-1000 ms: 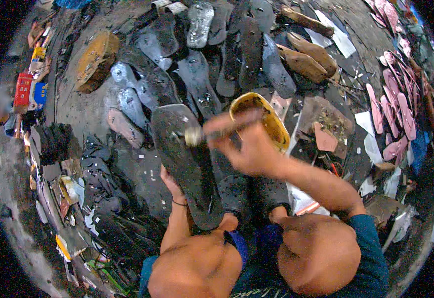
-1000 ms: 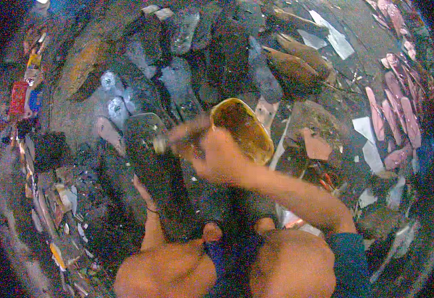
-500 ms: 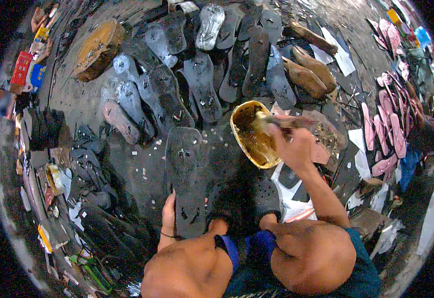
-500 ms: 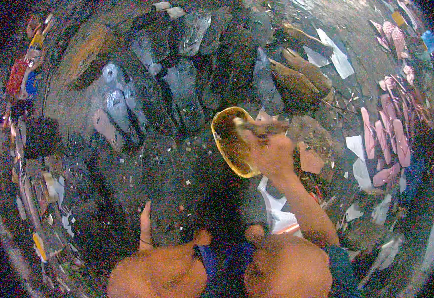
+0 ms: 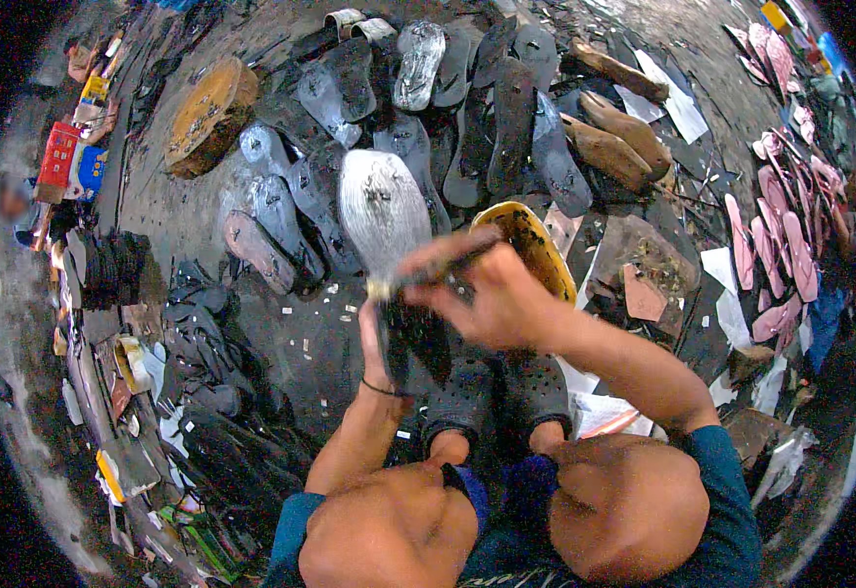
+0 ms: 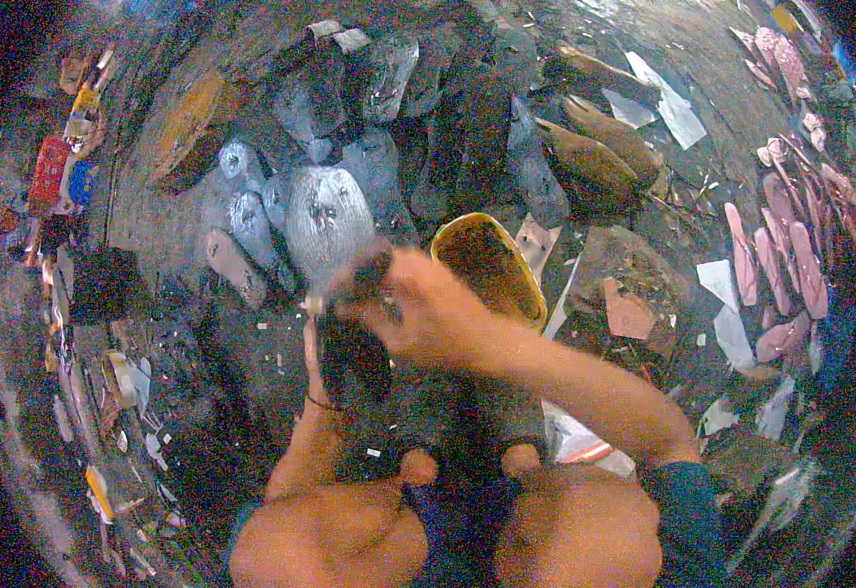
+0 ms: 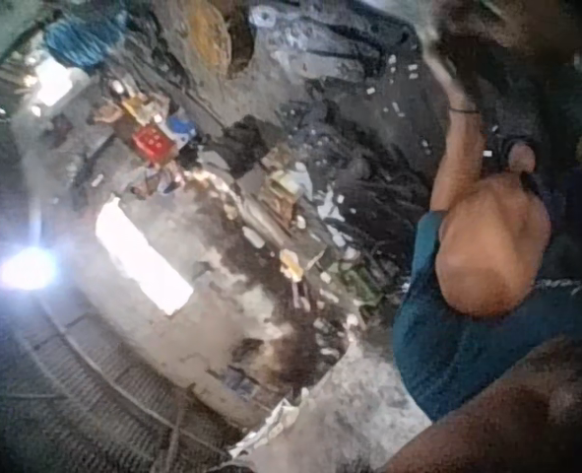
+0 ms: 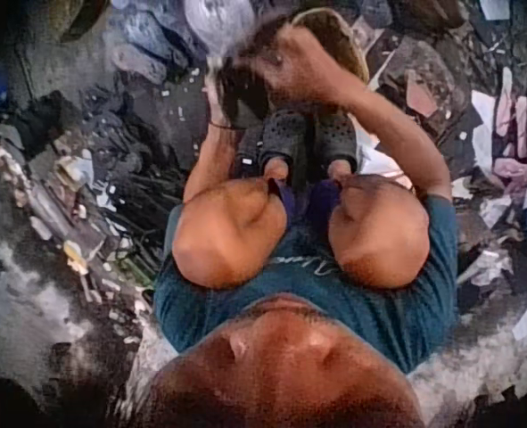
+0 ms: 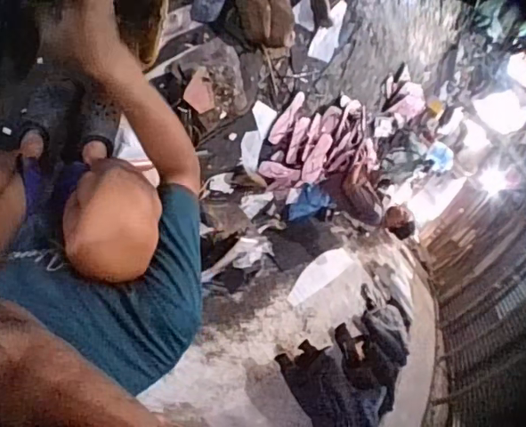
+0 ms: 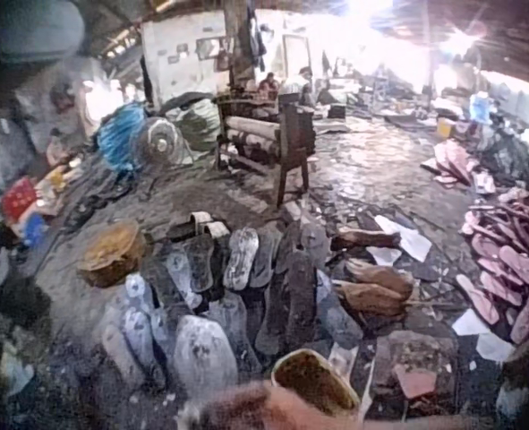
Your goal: The person paints the soles of multiple black slippers with a dark substance using a brush. They repeatedly dip the brush into a yellow container, apply the substance to each slipper sole, and place the treated slippers back on the floor.
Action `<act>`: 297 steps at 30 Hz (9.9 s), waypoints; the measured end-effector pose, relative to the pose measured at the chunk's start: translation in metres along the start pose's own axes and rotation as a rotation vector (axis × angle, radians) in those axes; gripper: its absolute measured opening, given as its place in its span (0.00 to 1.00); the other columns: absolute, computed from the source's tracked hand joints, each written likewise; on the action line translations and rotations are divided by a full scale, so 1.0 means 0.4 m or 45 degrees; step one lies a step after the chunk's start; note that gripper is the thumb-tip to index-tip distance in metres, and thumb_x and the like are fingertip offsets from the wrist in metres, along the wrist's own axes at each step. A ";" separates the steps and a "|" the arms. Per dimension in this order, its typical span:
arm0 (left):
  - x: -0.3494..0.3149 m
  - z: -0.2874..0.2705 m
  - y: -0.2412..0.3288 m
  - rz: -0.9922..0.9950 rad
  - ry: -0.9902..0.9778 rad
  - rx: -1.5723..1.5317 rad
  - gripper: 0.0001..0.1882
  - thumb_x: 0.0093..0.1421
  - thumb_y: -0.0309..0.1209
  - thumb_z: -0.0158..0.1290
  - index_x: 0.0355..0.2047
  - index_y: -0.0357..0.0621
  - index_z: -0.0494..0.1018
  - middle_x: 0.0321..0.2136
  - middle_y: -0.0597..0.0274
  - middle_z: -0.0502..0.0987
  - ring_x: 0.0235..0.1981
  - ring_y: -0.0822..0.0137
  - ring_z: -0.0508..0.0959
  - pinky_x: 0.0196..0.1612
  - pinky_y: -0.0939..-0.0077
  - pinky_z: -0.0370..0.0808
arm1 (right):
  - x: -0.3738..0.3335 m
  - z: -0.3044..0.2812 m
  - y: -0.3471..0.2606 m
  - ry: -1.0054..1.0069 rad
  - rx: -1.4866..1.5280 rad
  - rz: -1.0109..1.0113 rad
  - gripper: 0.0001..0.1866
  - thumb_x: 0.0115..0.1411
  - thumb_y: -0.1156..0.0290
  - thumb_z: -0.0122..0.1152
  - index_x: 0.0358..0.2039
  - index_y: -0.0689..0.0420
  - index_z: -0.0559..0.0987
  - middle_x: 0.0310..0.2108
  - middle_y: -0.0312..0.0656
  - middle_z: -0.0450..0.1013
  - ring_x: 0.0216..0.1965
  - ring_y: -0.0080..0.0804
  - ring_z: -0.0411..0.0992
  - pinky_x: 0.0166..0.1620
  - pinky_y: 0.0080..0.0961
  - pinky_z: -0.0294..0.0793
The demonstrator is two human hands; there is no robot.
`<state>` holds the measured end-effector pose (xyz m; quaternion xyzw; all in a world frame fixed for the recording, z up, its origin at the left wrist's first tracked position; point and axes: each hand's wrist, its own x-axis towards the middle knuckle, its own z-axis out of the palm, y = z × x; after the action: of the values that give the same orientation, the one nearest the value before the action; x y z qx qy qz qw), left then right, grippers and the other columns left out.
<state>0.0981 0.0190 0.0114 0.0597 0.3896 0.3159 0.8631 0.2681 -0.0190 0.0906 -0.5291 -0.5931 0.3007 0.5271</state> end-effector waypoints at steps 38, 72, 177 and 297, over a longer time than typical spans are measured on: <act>-0.076 -0.010 0.065 -0.103 -0.096 -0.274 0.30 0.70 0.49 0.36 0.57 0.39 0.71 0.49 0.48 0.79 0.45 0.51 0.81 0.53 0.56 0.78 | 0.005 0.016 0.034 0.149 0.016 -0.228 0.10 0.61 0.68 0.61 0.43 0.54 0.80 0.31 0.48 0.78 0.33 0.47 0.77 0.40 0.42 0.76; -0.092 -0.661 0.541 1.556 1.621 1.710 0.28 0.59 0.37 0.61 0.56 0.35 0.68 0.45 0.54 0.77 0.44 0.61 0.78 0.50 0.67 0.74 | -0.242 -0.056 0.131 0.184 -0.452 0.645 0.16 0.69 0.62 0.55 0.48 0.62 0.78 0.45 0.47 0.78 0.47 0.37 0.74 0.53 0.34 0.72; -0.041 -0.147 0.066 -0.061 -0.084 -0.118 0.28 0.70 0.47 0.36 0.54 0.39 0.73 0.46 0.55 0.79 0.44 0.57 0.80 0.49 0.62 0.78 | -0.118 -0.135 -0.100 -0.006 0.160 0.663 0.16 0.59 0.63 0.68 0.44 0.59 0.82 0.36 0.43 0.82 0.43 0.38 0.79 0.49 0.35 0.76; -0.268 -0.432 -0.106 0.823 0.738 2.082 0.50 0.43 0.28 0.66 0.66 0.37 0.55 0.61 0.44 0.64 0.63 0.41 0.59 0.66 0.50 0.55 | -0.193 -0.126 0.218 0.252 -1.040 0.864 0.17 0.58 0.58 0.69 0.41 0.56 0.83 0.36 0.49 0.79 0.37 0.45 0.79 0.43 0.38 0.77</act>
<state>-0.0567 -0.1026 -0.0543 0.6746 0.6564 0.1708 0.2913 0.3340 -0.0794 0.0004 -0.8787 -0.4049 0.1479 0.2052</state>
